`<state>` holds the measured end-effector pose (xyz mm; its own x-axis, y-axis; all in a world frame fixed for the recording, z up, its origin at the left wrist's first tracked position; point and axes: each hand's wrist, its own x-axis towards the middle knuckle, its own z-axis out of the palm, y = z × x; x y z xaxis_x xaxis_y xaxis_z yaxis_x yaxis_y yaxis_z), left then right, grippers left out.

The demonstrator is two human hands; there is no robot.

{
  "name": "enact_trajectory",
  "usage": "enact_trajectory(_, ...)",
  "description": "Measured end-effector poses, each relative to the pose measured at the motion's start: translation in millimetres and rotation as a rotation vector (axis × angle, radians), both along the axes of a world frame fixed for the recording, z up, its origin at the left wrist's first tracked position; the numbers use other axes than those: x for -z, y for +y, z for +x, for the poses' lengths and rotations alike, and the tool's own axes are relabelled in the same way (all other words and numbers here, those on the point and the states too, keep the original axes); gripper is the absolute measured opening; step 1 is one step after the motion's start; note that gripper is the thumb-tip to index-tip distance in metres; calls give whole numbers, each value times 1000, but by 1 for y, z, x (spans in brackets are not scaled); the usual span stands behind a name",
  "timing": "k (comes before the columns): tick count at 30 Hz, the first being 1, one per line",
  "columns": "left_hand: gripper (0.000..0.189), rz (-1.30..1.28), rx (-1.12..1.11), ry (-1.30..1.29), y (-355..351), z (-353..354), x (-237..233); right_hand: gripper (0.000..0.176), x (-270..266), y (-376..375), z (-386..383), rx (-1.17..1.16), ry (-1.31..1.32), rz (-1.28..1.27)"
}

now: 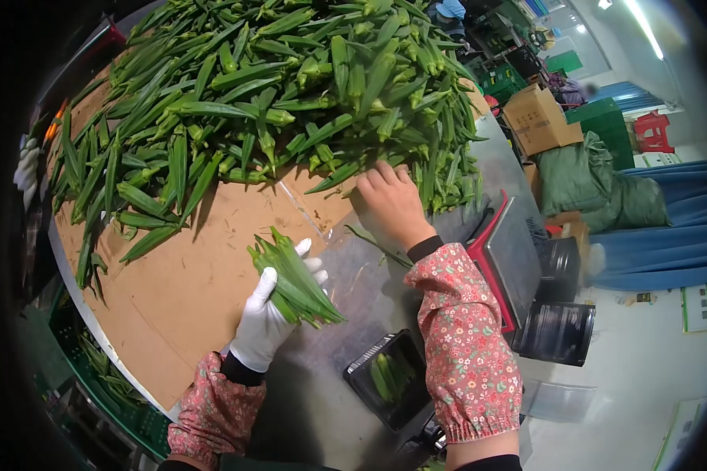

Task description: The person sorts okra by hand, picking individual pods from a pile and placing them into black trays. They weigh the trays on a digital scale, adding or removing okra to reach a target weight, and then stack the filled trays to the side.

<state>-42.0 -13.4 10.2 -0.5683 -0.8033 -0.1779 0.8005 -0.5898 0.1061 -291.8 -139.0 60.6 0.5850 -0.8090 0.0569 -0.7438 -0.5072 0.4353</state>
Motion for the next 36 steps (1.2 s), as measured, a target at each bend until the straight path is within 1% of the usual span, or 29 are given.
enact_trajectory(4,61,-22,-4,-18,0,-1,1,36,-3,5,-1,51,-256,-47)
enact_trajectory(6,56,-3,-13,43,0,0,3,38,-8,8,-5,88,-362,-115)
enact_trajectory(7,53,7,-20,76,0,0,4,35,-12,13,-8,231,-598,-92)
enact_trajectory(9,54,33,-28,106,0,0,3,30,-23,31,-10,523,-1061,-45)
enact_trajectory(11,56,43,-26,145,0,-1,4,20,-43,54,-5,640,-1750,52)
enact_trajectory(12,57,40,-20,168,0,-3,7,21,-47,66,-3,631,-1974,83)
enact_trajectory(15,61,-19,35,183,1,-5,6,21,-54,110,2,684,-2379,262)
enact_trajectory(16,61,-42,59,197,2,-6,7,22,-59,124,11,689,-2424,313)
enact_trajectory(18,61,-82,93,235,4,-8,0,24,-58,149,28,670,-2471,337)
enact_trajectory(21,58,0,173,192,16,-8,-7,25,-55,182,66,670,-2440,396)
enact_trajectory(22,61,-49,183,109,20,-11,1,25,-52,193,78,693,-2436,389)
enact_trajectory(23,61,-42,188,114,24,-14,8,25,-49,204,89,715,-2433,383)
enact_trajectory(24,62,-38,196,120,25,-14,7,24,-47,215,97,753,-2356,355)
enact_trajectory(27,63,-113,208,115,34,-14,-7,21,-43,245,105,687,-2133,205)
enact_trajectory(28,62,-116,213,98,40,-13,-13,19,-46,256,106,704,-2031,198)
enact_trajectory(29,62,-115,221,83,48,-13,-18,21,-48,266,105,672,-1929,208)
enact_trajectory(31,54,-49,278,104,61,-11,-25,23,-48,289,102,621,-1725,222)
enact_trajectory(32,50,-12,313,111,70,-11,-27,32,-47,303,99,659,-1731,275)
enact_trajectory(35,46,-42,395,-32,105,-12,-34,46,-71,336,103,872,-1656,378)
enact_trajectory(36,42,-32,579,-3,114,-12,-30,58,-73,350,101,903,-1655,411)
